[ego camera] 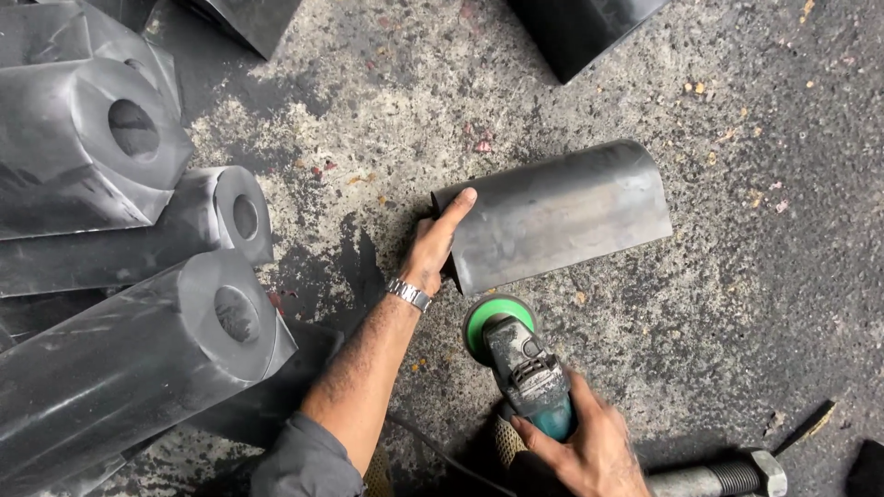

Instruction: Grind the edges of large black rubber industrial parts using a hand-held angle grinder.

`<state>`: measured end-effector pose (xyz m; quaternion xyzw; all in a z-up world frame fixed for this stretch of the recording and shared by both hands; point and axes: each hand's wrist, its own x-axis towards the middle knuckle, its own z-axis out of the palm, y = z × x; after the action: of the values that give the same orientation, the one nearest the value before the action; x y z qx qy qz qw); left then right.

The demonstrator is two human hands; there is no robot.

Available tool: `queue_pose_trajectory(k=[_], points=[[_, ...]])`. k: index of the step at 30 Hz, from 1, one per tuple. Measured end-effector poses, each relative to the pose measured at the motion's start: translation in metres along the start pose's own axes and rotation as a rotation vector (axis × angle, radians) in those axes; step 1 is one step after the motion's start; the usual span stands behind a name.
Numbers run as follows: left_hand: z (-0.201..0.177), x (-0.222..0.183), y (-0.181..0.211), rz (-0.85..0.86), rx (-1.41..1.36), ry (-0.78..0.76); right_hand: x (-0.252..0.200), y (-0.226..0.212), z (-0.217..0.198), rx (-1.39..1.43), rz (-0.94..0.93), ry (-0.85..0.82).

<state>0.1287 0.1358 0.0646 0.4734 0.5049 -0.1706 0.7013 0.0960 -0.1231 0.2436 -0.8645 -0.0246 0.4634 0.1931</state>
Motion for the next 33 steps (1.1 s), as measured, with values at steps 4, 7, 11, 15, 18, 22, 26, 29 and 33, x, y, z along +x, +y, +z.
queue_pose_trajectory(k=[4,7,11,15,18,22,26,29,33], points=[[0.000,-0.005,0.001,0.024,0.034,-0.029,0.000,0.006,0.007,-0.010,-0.060,-0.002],[0.001,-0.008,0.008,0.035,0.033,-0.038,0.002,-0.007,0.006,-0.026,-0.070,0.003],[0.000,-0.015,0.013,0.011,0.018,-0.046,0.000,-0.011,0.009,-0.018,-0.123,0.000],[-0.003,-0.002,0.001,0.016,0.017,-0.053,0.004,-0.012,0.015,0.007,-0.134,-0.020],[-0.002,-0.002,0.002,0.014,0.019,-0.051,0.005,-0.011,0.013,0.048,-0.160,-0.020],[-0.002,-0.006,0.005,0.001,0.038,-0.058,0.007,-0.004,0.003,-0.004,0.012,-0.024],[-0.002,-0.011,0.009,0.068,0.048,-0.073,0.017,0.031,0.001,0.147,0.003,0.083],[-0.002,-0.006,0.003,0.073,0.050,-0.076,0.021,0.039,-0.006,0.082,0.164,0.105],[-0.003,-0.009,0.005,0.064,0.040,-0.072,0.018,0.032,-0.007,0.059,0.239,0.102]])
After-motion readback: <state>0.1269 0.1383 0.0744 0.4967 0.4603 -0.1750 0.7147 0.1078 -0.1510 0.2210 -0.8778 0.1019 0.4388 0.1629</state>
